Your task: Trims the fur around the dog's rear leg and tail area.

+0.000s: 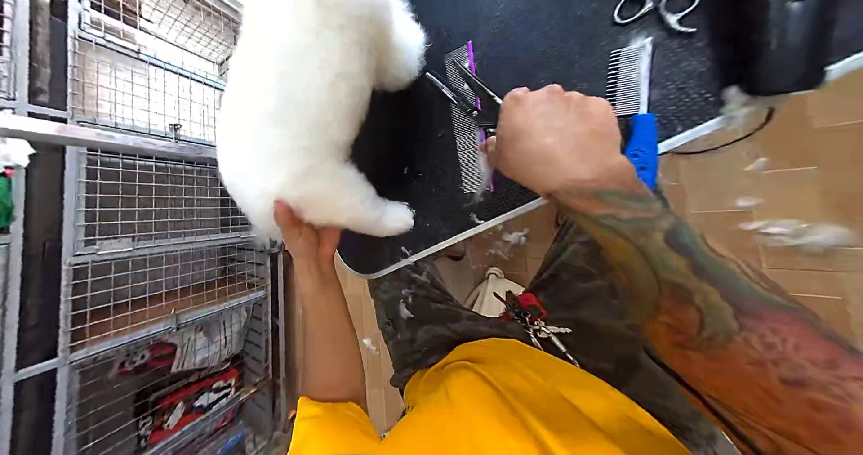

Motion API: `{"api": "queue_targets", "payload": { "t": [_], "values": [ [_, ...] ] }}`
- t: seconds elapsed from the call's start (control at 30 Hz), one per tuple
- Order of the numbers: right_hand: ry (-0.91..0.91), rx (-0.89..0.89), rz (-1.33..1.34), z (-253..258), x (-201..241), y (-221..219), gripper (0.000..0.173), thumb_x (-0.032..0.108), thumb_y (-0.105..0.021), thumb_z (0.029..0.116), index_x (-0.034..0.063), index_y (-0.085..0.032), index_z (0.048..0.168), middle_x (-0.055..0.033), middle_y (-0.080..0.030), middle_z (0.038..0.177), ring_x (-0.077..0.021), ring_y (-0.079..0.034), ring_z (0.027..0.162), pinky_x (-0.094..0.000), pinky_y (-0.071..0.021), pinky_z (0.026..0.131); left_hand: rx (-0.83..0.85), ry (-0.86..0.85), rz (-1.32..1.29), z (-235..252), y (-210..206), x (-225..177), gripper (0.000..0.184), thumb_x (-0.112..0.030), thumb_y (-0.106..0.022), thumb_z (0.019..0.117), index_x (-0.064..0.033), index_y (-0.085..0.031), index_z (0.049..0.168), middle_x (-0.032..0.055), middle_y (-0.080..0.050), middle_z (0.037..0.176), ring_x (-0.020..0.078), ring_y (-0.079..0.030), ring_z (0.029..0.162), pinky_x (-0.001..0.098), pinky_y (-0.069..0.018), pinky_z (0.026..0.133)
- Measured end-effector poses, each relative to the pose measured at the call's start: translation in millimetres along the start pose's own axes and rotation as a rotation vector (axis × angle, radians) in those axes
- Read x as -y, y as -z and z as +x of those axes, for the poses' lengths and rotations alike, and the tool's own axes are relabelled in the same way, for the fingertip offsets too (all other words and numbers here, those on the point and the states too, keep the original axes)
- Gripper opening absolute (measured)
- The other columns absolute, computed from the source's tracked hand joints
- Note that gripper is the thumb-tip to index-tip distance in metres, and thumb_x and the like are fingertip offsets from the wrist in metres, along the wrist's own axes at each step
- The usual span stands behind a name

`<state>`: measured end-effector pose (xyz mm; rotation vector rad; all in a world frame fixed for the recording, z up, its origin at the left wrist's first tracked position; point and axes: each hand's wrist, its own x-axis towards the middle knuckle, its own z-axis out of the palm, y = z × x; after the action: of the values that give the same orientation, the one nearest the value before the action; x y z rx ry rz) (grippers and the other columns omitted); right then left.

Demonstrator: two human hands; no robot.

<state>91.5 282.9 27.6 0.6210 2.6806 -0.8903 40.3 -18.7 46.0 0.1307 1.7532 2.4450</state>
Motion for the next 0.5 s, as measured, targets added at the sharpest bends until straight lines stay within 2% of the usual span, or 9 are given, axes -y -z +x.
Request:
{"api": "queue_targets", "payload": {
  "t": [0.1,0.23,0.33,0.5],
  "values": [
    [-0.007,-0.022,0.019,2.3,-3.6,-1.2,0.034,0.026,-0.075,0.0837,-0.0043,-0.059,0.081,-0.0320,-0.064,0.084,-0.0541,-0.066,0.082,-0.0699,-0.0463,0.059,0.088,0.019,-0.043,4.1,-1.6,-6.2,0.065,-0.064,-0.083,0.0704,-0.0233,-0.066,0.119,0.0023,-0.072,0.111,0.0194,-0.070,0.104,0.0473,-0.0593,0.089],
    [-0.056,-0.054,-0.067,-3.0,-4.1,1.9,0.039,0.030,-0.075,0.0861,-0.0051,-0.060,0.081,-0.0317,-0.064,0.086,-0.0524,-0.066,0.085,-0.0680,-0.0466,0.061,0.151,-0.005,-0.093,10.3,-3.9,-11.0,0.057,-0.055,-0.075,0.0842,-0.0210,-0.061,0.127,0.0037,-0.070,0.119,0.0197,-0.067,0.112,0.0474,-0.0575,0.095],
    [-0.085,-0.087,-0.072,-1.0,-8.1,5.9,0.043,0.033,-0.076,0.0842,-0.0069,-0.060,0.083,-0.0336,-0.064,0.090,-0.0542,-0.065,0.088,-0.0703,-0.0459,0.064,0.126,-0.020,-0.143,16.0,-11.2,-14.9,0.056,-0.051,-0.078,0.0828,-0.0181,-0.061,0.124,0.0065,-0.070,0.115,0.0217,-0.068,0.108,0.0492,-0.0581,0.093],
    [-0.141,-0.225,-0.052,-4.7,-2.3,15.2,0.034,0.018,-0.072,0.0853,-0.0130,-0.061,0.092,-0.0390,-0.063,0.098,-0.0591,-0.064,0.094,-0.0735,-0.0461,0.068,0.179,-0.015,-0.145,16.4,-5.5,-13.7,0.053,-0.047,-0.080,0.0840,-0.0157,-0.061,0.123,0.0074,-0.071,0.112,0.0225,-0.069,0.105,0.0482,-0.0589,0.091]
  ]
}}
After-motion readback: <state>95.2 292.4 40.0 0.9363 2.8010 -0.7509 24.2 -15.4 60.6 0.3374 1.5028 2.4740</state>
